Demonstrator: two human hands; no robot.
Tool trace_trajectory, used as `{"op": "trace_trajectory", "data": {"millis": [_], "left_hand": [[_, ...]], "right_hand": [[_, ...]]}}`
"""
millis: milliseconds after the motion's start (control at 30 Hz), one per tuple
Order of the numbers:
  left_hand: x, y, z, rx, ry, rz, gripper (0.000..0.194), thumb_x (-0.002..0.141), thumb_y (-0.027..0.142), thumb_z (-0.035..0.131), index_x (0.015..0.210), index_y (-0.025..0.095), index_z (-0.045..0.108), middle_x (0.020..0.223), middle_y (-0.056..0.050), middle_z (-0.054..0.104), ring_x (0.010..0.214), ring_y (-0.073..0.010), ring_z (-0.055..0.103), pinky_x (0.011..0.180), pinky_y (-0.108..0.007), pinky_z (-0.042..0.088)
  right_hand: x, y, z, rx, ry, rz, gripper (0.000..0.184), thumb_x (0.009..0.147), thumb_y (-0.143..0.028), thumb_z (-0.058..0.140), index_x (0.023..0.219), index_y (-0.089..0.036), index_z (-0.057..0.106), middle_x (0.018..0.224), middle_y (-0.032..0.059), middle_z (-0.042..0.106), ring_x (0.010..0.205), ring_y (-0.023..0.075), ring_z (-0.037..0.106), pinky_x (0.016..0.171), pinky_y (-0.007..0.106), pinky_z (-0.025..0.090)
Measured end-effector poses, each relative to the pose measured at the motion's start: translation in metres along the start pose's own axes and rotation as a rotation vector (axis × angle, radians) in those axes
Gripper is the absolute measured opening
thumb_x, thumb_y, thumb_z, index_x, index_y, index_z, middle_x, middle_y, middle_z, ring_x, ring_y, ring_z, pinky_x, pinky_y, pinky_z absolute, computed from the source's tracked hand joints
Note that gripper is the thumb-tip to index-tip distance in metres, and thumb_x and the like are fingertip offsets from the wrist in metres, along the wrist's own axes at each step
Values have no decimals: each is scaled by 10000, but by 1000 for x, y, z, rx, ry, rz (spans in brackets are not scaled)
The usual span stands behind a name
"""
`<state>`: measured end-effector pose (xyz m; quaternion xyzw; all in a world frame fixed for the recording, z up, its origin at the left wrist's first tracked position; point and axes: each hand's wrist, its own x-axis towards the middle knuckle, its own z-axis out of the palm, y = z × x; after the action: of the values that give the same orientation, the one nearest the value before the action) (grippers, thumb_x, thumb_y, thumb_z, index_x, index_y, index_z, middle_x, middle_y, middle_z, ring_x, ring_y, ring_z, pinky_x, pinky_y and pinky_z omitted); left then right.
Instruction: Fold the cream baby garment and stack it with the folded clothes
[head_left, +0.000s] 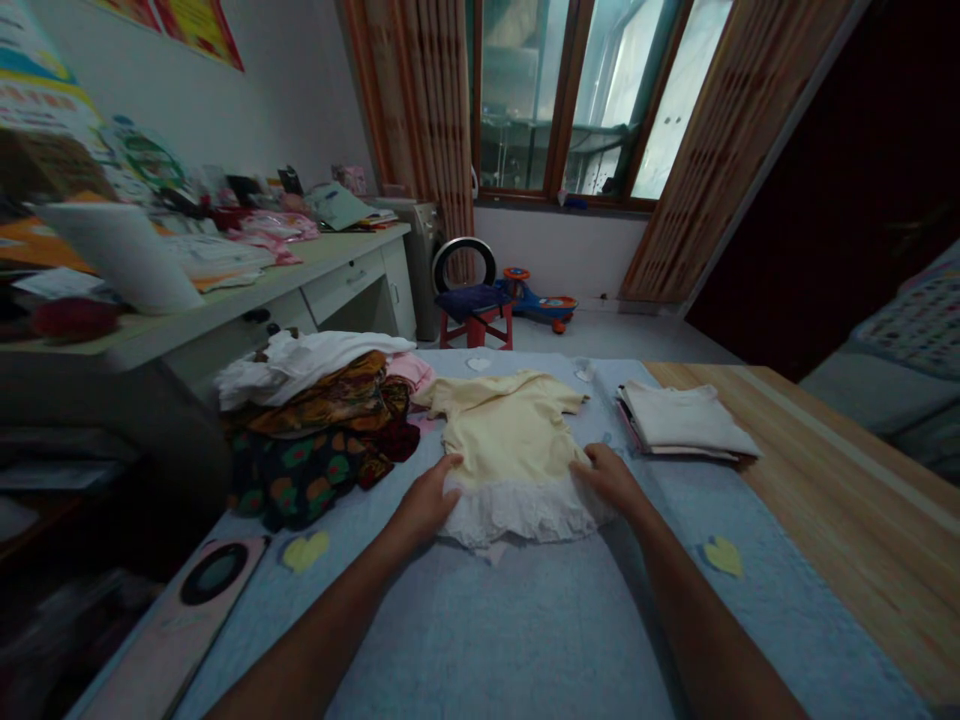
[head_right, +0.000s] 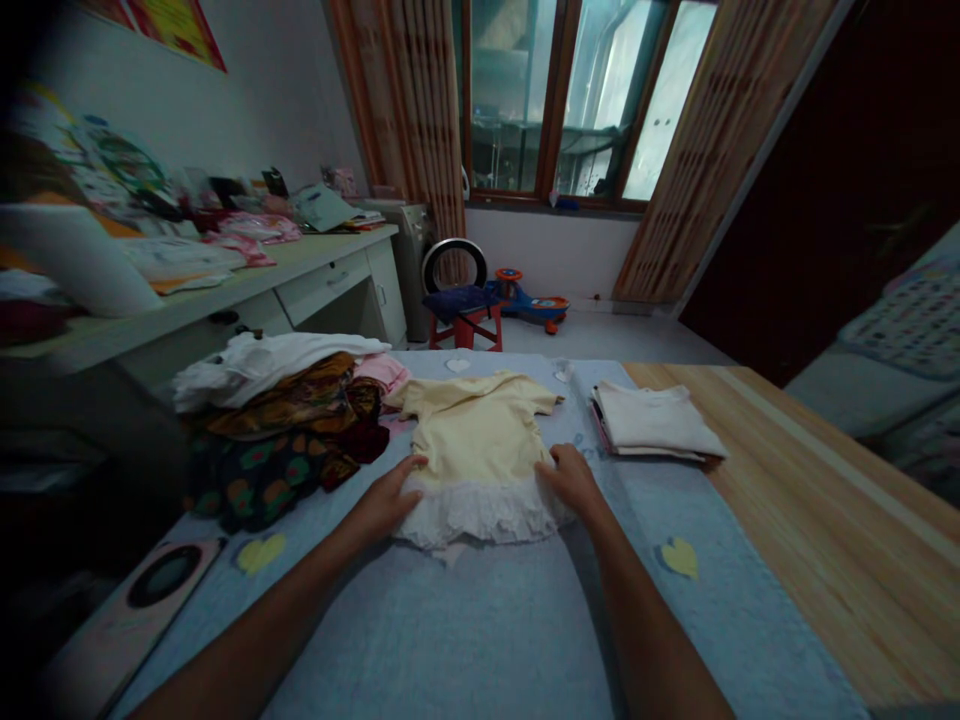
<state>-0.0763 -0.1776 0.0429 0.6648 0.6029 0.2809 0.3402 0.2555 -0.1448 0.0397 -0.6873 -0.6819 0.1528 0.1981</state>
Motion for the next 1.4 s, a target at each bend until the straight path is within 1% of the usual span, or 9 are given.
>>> {"op": "trace_trajectory", "data": {"millis": [167,367,433,533,633,800,967,1133,1400], "left_hand": [[-5,8,-10,-626,-17,-172,420,706,202,590,1126,174,580,724,6,628,540,-142,568,488,-212,388],[-28,9,-33,-1053,-60,-280,497,678,165,713,1137,181,522,852,-54,695,645,-170,665,554,-237,497],[-35,0,-36,-1035,-66,-322,540,672,138,709,1174,177,515,847,-53,698,619,-163,659,533,-230,489],[-43,-13,-35,-923,-25,-426,633,691,158,711,1276,172,470,784,-28,689,553,-149,632,489,-217,455],[-44,-19,-31,-871,-2,-445,615,695,226,759,1252,134,513,851,-70,717,637,-174,673,554,-240,490],[-38,-10,-23,-877,-197,-376,473,659,334,811,1038,86,675,876,-128,745,645,-202,684,556,-258,489],[-35,6,-9,-882,-144,-349,389,643,212,788,996,77,694,838,-119,750,656,-224,697,605,-290,529],[-35,20,1,-1182,21,-431,329,763,129,620,1087,80,648,869,-114,744,757,-238,722,707,-332,578],[-45,36,9,-1487,-25,-578,337,855,190,620,1186,135,584,1014,-121,725,881,-247,718,771,-365,597]], "right_hand": [[-21,-7,-16,488,40,65,338,739,-502,601,867,-189,593,731,-5,591,664,166,547,581,251,372],[-67,-20,-41,995,-139,270,695,711,-542,675,1292,-213,482,708,-31,619,558,154,566,521,250,391],[-77,-16,-39,952,-158,281,667,715,-544,663,1265,-194,521,751,-5,649,612,170,600,560,268,422],[-82,-4,-27,603,-159,291,549,722,-525,634,1149,-180,617,757,27,669,654,199,611,599,299,440],[-80,4,-13,321,-155,152,413,743,-532,591,932,-179,688,908,92,703,861,260,635,773,358,466],[-73,-6,0,179,-50,42,364,715,-470,617,910,-172,691,1022,116,687,1012,279,603,921,373,439],[-75,-26,12,662,-97,183,406,728,-416,603,1048,-170,648,1024,92,718,934,272,662,807,369,515],[-84,-46,15,1283,-163,372,391,706,-316,687,1068,-179,628,935,76,741,782,247,704,706,349,551],[-86,-57,15,1530,-206,379,226,710,-258,737,913,-189,666,911,77,753,834,247,716,741,338,577]]}}
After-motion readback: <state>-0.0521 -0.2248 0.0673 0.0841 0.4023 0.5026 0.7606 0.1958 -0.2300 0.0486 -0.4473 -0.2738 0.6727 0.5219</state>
